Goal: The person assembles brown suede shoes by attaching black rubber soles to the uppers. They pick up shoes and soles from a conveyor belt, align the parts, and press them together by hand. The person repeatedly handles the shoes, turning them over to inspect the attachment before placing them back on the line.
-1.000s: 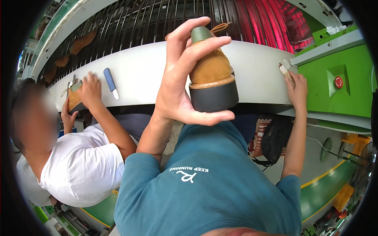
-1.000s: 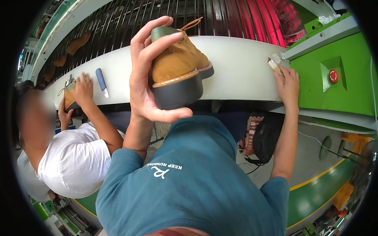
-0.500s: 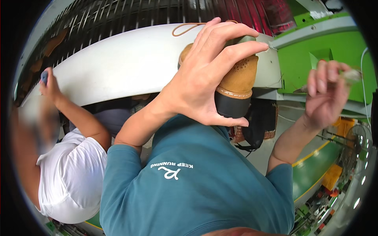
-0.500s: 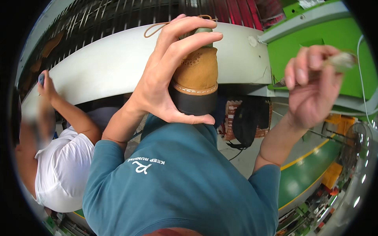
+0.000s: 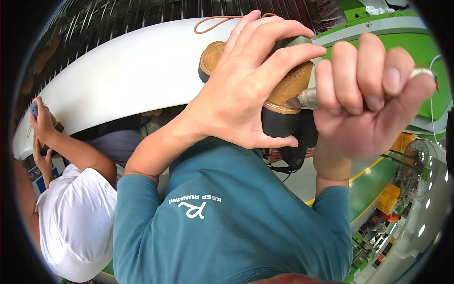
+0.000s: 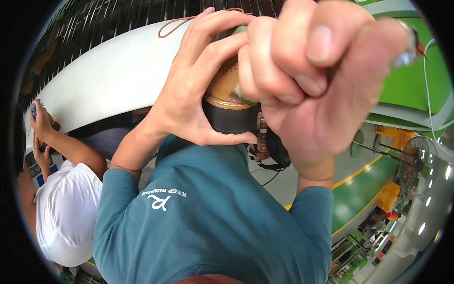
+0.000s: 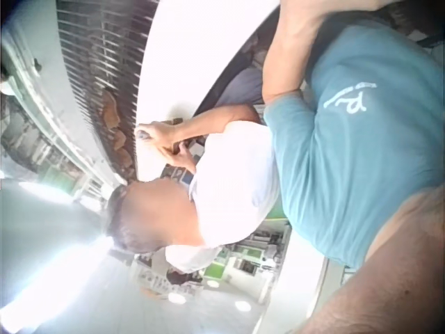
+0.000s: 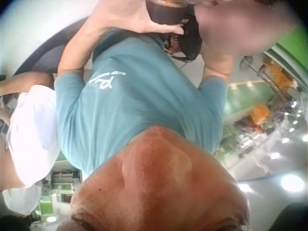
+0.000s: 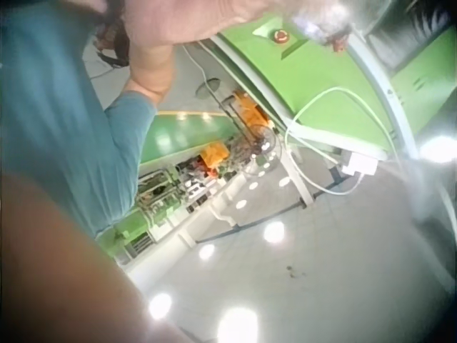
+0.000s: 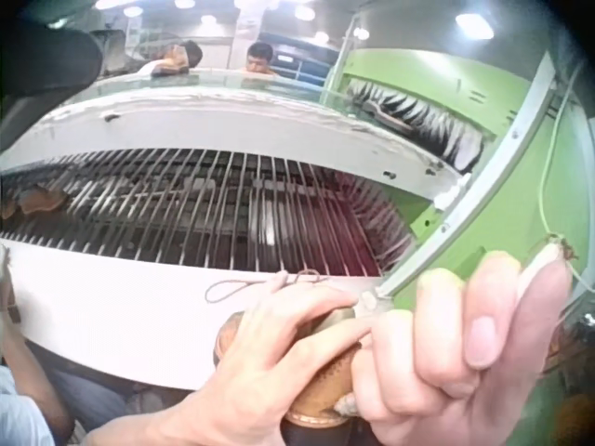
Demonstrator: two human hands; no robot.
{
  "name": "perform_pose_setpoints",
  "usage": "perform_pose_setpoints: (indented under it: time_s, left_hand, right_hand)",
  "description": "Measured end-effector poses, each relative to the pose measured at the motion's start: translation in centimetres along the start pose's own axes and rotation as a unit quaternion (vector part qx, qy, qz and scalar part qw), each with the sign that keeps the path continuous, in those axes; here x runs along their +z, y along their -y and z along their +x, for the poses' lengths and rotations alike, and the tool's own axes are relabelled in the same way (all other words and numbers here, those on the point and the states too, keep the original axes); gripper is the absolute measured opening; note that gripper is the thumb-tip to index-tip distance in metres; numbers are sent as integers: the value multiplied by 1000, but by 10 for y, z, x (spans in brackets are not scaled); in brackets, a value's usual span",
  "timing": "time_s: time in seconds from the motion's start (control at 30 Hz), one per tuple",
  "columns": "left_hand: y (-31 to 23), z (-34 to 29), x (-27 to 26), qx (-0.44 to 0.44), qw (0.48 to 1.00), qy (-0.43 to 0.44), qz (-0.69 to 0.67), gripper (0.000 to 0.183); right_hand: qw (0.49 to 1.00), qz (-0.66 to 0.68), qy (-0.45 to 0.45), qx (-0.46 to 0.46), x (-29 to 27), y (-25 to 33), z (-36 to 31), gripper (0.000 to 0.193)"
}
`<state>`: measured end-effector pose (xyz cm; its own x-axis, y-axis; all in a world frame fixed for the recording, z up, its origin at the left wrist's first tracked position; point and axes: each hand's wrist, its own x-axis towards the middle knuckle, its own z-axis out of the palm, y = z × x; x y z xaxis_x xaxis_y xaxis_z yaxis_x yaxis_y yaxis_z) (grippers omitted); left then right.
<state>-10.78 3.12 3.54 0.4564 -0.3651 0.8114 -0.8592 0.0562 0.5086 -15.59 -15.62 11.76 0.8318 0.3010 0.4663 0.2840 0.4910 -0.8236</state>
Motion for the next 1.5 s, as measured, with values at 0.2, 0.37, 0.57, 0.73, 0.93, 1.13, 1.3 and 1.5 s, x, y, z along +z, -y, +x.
perform_pose_setpoints:
  time_s: [0.2,0.37,0.57,0.73,0.93,1.13,1.3,1.5]
  left_hand:
    - [2,-1,6,0,999,-52,-5,103]
    - [-2,-10,9,-71,997,5,-34,98]
    - [2,-7,12,-61,996,-41,-58,93]
    - [-3,-5,1,-45,998,-13,-53,91]
    - [-4,-6,-30,-51,998,34,-1,99]
    - [2,5,-65,-45,999,-5,20,109]
    - [14,-8,-104,-84,995,-47,39,103]
    - [3,-32,-137,-135,988,-48,65,94]
  right_hand:
    - [992,19,2,-122,14,-29,2,55]
    - [968,-24,-147,-200,46,-53,-6,56]
    - [993,-69,-77,-56,35,-43,1,56]
    - [995,-56,-23,74,24,-4,22,53]
    - [990,-121,-68,-24,2,36,14,55]
    - [837,-490,-241,-19,-121,-3,-37,46]
    - [689,-668,-264,96,-184,-76,-79,34]
    - [600,-770,-211,53,-214,-120,-111,37]
